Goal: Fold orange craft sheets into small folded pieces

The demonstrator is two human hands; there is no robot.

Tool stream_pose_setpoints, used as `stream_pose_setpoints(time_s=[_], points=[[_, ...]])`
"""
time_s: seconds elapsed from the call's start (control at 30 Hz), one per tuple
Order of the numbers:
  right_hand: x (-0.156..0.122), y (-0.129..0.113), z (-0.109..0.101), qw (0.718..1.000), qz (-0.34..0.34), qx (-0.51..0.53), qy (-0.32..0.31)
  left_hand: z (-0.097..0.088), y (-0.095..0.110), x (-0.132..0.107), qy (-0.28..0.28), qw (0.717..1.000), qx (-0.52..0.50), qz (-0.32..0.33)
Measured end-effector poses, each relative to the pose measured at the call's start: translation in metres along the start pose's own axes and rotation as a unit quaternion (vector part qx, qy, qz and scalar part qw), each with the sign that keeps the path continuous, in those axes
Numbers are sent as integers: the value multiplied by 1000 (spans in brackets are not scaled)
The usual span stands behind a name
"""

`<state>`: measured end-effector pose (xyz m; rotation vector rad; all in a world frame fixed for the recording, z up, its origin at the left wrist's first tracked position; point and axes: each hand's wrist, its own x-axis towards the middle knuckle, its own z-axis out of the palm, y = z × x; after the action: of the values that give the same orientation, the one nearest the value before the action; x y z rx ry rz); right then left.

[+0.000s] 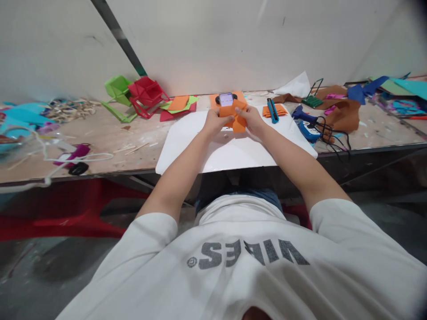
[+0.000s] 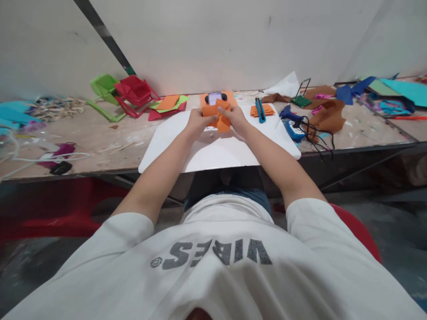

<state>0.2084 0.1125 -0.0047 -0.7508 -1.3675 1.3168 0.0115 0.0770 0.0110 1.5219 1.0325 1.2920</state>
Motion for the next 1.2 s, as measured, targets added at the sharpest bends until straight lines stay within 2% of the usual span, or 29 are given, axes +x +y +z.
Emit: stream_pose_setpoints(time_s=[0.1,0.33,0.5,0.7,0.83,1.0,1.1,1.2], points=[[-9,0,5,997,18,67,-35,3,-1,-1,12,1000,-11,12],[4,13,4,996,-2,80,41,7,-8,3,23,1000,-3,-10],[17,18,-3,993,1,45,113,7,-8,3,14,1000,3,-17],[24,20,-15,992,-29,26,120,7,-4,0,27,999,6,-19],[26,17,-15,991,-40,8,128,7,-3,0,23,1000,7,-18],[27,4,-13,984,-19,-32,172,3,0,2,23,999,19,-28],[21,-6,-17,989,-13,-53,136,-2,1,0,19,999,20,-39],[9,-11,-20,995,-26,-97,18,-5,1,-3,-5,999,16,-33]])
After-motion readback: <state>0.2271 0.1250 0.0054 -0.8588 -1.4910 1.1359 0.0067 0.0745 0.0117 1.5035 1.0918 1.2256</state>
